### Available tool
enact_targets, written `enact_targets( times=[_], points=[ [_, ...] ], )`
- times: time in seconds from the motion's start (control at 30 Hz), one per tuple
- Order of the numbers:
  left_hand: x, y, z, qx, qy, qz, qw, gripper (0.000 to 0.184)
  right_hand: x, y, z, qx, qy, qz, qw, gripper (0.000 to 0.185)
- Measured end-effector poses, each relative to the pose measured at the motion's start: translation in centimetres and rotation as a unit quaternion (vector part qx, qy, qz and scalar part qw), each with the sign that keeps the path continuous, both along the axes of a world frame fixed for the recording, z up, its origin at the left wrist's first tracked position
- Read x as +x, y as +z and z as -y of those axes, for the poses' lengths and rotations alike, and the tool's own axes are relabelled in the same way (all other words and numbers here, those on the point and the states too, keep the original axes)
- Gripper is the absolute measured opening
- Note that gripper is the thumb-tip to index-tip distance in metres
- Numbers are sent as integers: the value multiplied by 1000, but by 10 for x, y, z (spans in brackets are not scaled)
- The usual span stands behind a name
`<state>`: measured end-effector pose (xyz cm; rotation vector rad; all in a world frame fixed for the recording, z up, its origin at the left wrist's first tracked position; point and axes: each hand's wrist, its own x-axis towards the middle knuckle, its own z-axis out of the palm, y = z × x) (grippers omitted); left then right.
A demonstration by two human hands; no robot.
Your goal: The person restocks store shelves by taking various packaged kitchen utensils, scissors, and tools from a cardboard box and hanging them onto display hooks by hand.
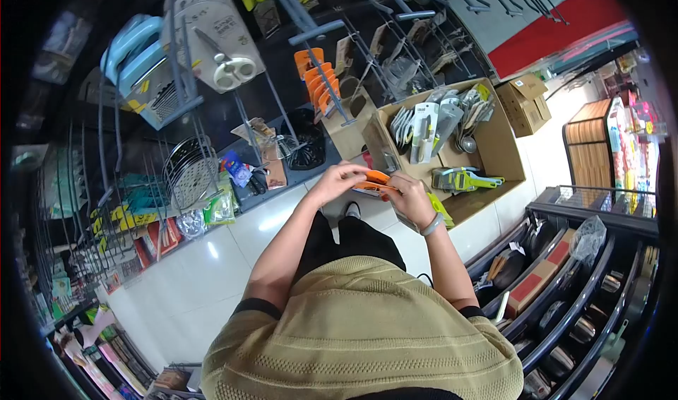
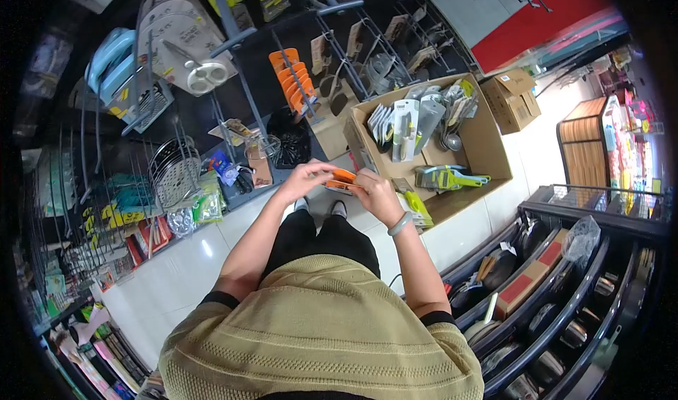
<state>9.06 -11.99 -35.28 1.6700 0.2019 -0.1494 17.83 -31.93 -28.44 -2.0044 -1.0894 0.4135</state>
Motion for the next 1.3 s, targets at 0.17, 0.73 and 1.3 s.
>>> enact_targets(
  times=[0.17,0.73,1.3],
  points=[
    [1,19,-8,81,-53,70,993,21,4,-3,-14,13,67,-7,998,10],
    [68,-48,-39,221,333,65,914,18,-28,-22,22,-21,7,-4,1000,11],
    [99,-60,-68,248,424,58,869,18,-22,-17,23,-49,-41,-9,998,12]
  ],
)
